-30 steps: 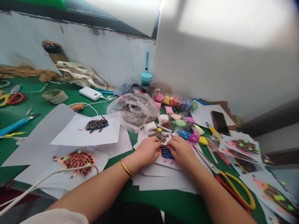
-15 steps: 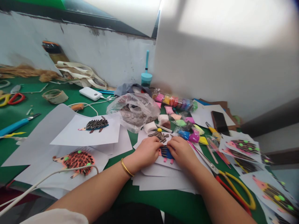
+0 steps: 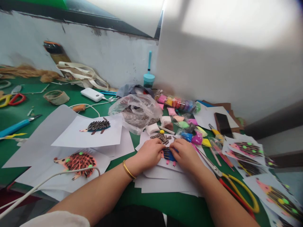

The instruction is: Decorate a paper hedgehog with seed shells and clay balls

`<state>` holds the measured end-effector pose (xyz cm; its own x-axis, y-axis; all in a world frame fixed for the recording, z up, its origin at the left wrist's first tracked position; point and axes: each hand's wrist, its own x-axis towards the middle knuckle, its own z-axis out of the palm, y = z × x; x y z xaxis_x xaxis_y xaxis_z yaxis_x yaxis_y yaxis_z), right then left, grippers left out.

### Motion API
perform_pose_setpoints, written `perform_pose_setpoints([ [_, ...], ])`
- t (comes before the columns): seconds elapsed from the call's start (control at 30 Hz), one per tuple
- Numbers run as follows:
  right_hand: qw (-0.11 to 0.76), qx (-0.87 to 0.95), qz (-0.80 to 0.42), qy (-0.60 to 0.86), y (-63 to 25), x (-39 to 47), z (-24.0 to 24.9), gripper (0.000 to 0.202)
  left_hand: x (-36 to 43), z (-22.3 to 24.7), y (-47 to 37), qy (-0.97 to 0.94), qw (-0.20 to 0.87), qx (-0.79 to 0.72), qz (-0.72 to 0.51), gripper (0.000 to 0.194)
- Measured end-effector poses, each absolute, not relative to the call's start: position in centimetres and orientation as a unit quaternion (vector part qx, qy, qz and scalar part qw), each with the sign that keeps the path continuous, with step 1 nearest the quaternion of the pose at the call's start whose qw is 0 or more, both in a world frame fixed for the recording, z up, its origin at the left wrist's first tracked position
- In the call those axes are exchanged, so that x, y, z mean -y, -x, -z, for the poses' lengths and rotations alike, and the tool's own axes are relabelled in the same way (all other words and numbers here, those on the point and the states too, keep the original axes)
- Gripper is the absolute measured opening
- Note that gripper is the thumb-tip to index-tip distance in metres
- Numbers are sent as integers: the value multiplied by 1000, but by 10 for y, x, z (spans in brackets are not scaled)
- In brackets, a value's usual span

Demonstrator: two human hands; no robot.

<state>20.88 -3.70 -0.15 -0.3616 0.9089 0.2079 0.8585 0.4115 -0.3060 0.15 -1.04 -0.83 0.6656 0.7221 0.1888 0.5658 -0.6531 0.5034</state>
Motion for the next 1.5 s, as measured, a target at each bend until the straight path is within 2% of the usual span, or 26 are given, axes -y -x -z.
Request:
perform_pose_setpoints([
  [0.43, 193, 790, -88, 575, -214, 37, 2, 31, 11, 9, -2, -889, 197, -369, -187, 38],
  [1.27, 208, 784, -126, 571, -215, 35, 6, 34, 11, 9, -2, -888, 203, -371, -181, 36],
  [1.5, 178, 801, -99, 562, -217, 25, 12, 52, 10, 8, -2, -882, 211, -374, -196, 36],
])
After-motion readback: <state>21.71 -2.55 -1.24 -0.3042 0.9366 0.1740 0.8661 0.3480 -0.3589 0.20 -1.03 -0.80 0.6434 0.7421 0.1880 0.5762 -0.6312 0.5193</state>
